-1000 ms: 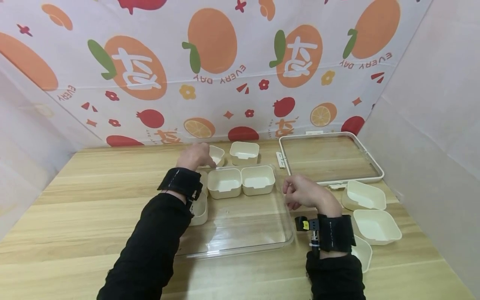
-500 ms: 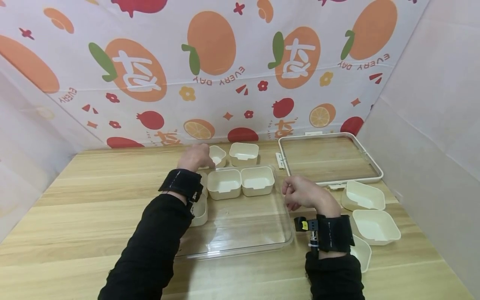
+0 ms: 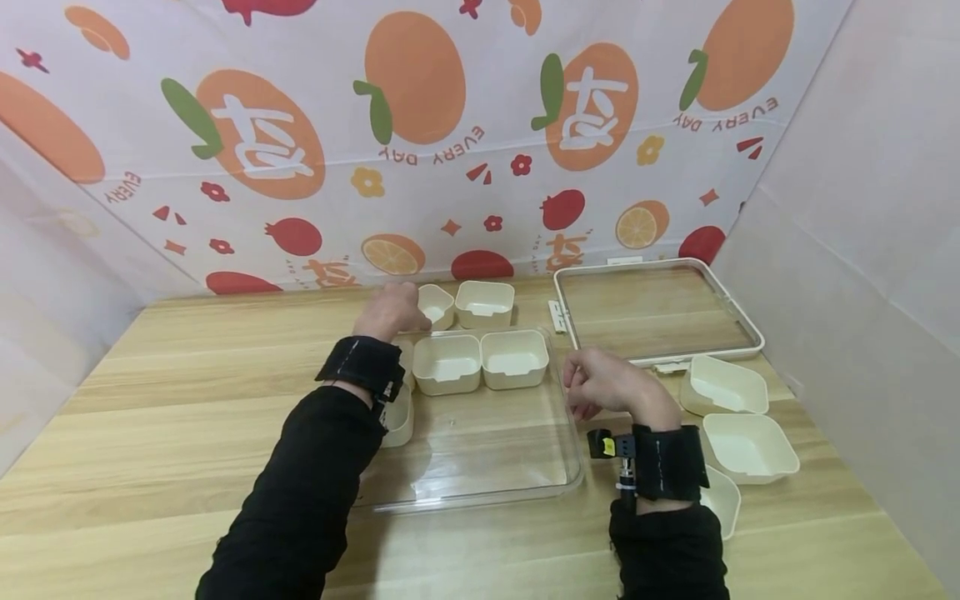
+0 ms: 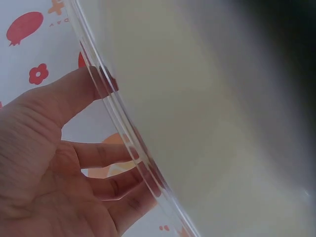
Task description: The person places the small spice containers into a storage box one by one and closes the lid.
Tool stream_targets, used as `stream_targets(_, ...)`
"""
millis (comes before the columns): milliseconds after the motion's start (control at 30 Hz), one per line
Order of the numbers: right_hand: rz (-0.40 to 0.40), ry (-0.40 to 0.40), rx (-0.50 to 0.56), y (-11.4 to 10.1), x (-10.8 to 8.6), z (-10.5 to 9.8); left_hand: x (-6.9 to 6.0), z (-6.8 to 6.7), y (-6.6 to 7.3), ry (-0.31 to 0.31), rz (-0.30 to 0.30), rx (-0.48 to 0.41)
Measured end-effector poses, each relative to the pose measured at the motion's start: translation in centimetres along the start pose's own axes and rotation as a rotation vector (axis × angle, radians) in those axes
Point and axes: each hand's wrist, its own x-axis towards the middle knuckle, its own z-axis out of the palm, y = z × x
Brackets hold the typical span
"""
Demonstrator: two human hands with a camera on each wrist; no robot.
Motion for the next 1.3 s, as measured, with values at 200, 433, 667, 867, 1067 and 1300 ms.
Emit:
stream_targets(200, -0.002, -0.002, 0.001, -0.1, 0.1, 0.1, 0.0, -0.2, -0.6, 0.078, 0.046, -0.039)
stream_targets(433, -0.006, -0.004, -0.011, -0.1, 0.1, 0.0, -1.3, -4.2, -0.4, 0.385, 0.185, -0.003)
stream_targets(667, 0.003, 0.002, -0.01, -0.2, 0.0, -0.1, -3.2, -6.7, 0.1, 0.305, 0.255, -0.042)
stream_targets(867, 0.002, 0.0, -0.01, 0.0, 0.0, 0.0, -4.6, -6.7, -0.5, 0.256, 0.388, -0.043)
stream_targets(1067, 0.005, -0.003, -0.014, 0.1, 0.0, 0.0, -6.5, -7.1, -1.0, 0.234, 0.473, -0.035)
stream_targets(1300, -0.028, -0.015, 0.011, 0.0, 0.0, 0.0, -9.2, -7.4, -1.6, 0.247, 0.523, -0.069)
